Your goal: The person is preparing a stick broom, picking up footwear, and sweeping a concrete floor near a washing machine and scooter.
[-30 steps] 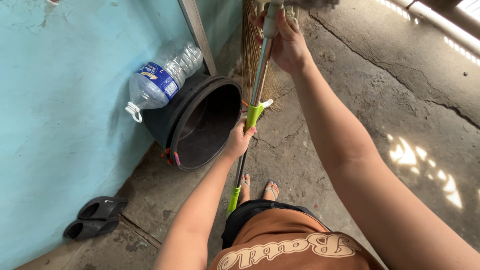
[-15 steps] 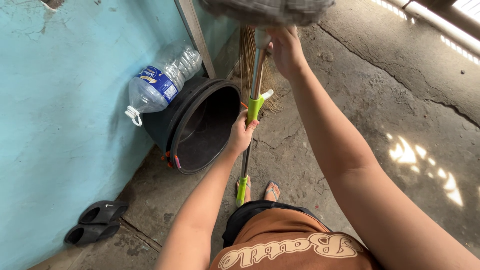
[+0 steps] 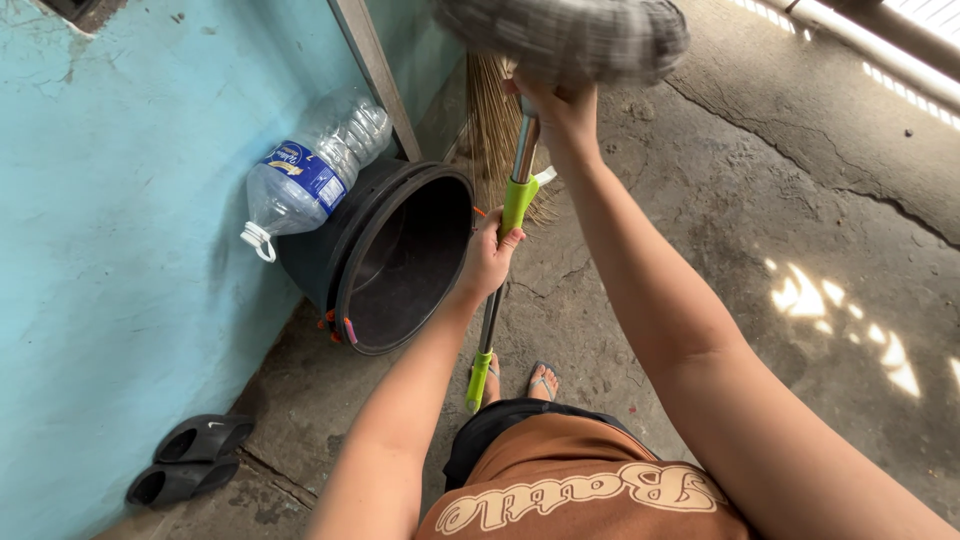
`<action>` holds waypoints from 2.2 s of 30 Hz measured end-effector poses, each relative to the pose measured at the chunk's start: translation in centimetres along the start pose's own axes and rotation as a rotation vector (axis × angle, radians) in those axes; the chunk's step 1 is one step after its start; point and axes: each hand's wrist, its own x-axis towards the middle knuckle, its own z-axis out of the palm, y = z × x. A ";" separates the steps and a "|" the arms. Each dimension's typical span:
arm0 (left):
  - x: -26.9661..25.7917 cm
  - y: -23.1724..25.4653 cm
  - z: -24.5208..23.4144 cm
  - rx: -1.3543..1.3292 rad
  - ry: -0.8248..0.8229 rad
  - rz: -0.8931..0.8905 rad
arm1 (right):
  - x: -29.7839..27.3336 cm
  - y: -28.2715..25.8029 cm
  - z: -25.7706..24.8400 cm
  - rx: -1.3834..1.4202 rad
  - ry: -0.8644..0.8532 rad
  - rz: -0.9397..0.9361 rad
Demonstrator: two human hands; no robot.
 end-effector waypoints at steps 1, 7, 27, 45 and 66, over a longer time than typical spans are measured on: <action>0.1 0.0 0.0 0.000 -0.005 0.000 | 0.3 1.2 -1.4 0.000 0.005 0.000; 0.7 0.2 0.8 -0.023 -0.056 0.064 | -0.2 6.3 -7.1 0.372 -0.275 -0.009; 14.8 -0.4 13.5 -0.080 -0.150 0.094 | -0.7 -0.1 -16.7 -1.255 0.061 -0.544; 44.6 -8.3 35.1 0.310 -0.178 0.012 | 27.2 7.6 -40.2 -0.585 0.171 -0.141; 89.7 -7.7 45.7 0.300 -0.446 0.018 | 71.5 7.1 -56.8 -0.606 0.361 -0.380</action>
